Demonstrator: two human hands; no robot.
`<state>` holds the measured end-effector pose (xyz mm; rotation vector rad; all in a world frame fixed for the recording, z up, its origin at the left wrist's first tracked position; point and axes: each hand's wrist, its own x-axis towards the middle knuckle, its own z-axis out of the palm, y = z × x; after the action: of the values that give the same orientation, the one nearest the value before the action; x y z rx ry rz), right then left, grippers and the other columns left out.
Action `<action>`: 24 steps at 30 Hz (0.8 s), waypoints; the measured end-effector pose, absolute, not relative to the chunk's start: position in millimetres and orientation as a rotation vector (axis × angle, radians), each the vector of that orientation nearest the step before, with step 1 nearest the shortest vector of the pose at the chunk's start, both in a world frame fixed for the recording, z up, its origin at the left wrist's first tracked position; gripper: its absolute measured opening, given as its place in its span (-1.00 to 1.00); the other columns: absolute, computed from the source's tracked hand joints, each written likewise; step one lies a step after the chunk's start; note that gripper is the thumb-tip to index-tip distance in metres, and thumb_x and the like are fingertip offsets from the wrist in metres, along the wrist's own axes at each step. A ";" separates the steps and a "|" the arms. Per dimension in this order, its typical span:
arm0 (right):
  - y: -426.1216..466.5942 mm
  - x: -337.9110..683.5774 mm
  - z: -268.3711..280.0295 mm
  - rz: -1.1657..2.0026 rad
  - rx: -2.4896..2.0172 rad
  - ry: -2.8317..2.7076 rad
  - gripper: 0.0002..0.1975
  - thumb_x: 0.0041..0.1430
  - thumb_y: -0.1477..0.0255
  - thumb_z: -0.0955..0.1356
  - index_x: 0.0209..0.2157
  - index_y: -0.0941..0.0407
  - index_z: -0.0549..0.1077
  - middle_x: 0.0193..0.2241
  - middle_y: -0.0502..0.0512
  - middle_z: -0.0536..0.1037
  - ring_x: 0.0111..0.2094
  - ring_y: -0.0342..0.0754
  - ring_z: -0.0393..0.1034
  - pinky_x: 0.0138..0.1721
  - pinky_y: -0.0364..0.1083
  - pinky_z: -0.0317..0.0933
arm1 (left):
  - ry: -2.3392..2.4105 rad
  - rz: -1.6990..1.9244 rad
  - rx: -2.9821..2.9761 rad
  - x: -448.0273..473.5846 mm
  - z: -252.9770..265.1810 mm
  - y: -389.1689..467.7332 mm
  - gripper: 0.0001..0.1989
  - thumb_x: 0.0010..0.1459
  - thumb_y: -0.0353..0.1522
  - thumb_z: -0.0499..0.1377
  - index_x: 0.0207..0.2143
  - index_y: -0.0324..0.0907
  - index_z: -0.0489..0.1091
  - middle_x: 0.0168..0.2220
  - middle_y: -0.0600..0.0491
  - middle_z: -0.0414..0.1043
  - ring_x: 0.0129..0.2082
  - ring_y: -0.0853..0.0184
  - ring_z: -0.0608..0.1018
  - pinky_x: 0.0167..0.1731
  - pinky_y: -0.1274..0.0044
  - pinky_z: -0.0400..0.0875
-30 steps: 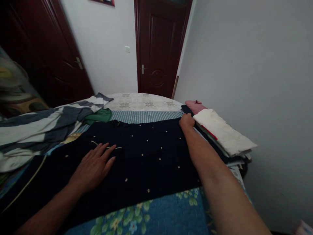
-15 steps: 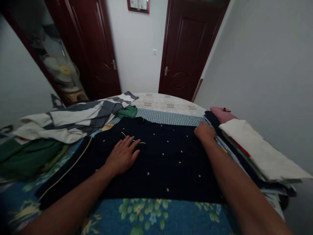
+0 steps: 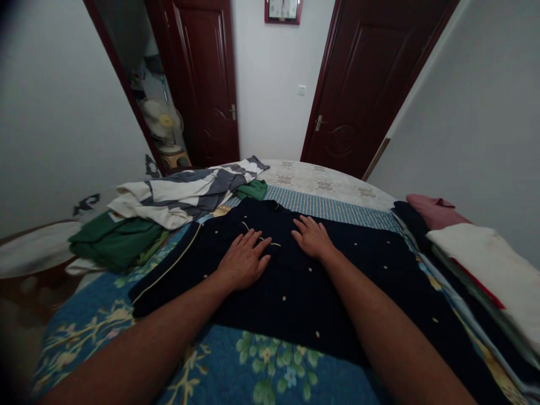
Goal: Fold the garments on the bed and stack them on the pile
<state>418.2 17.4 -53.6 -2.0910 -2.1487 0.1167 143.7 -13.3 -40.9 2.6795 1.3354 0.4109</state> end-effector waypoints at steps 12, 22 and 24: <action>78.8 382.7 -41.1 -0.055 -2.092 -1.921 -0.32 0.41 0.18 0.35 0.41 0.25 0.29 0.34 0.39 0.41 0.37 0.20 0.27 0.39 0.06 0.09 | 1.603 0.864 2.390 143.2 -36.4 -10.7 -0.55 0.41 -0.24 0.12 0.26 -0.24 0.37 0.17 -0.24 0.49 0.22 0.00 0.45 0.23 0.17 0.32; 119.8 348.3 -25.9 0.083 -2.111 -1.811 -0.65 0.41 0.33 0.30 0.10 0.09 0.60 0.09 0.19 0.64 0.14 0.09 0.49 0.16 -0.05 0.28 | 1.606 0.714 2.505 138.9 -31.1 -10.7 -0.74 0.33 -0.22 0.25 -0.01 -0.11 0.56 0.07 -0.16 0.51 0.10 0.00 0.45 0.05 0.20 0.38; 118.6 347.1 -17.8 0.056 -2.085 -1.763 -0.68 0.42 0.35 0.27 0.01 0.09 0.62 0.02 0.18 0.67 0.09 0.07 0.51 0.11 -0.07 0.29 | 1.561 0.676 2.556 139.5 -30.8 -10.7 -0.74 0.34 -0.25 0.24 0.03 -0.09 0.53 0.02 -0.13 0.55 0.04 0.03 0.49 0.02 0.22 0.40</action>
<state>347.1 118.6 -17.8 -2.0853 -1.7634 0.0559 139.5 -10.7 -30.8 2.5557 1.5614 0.6759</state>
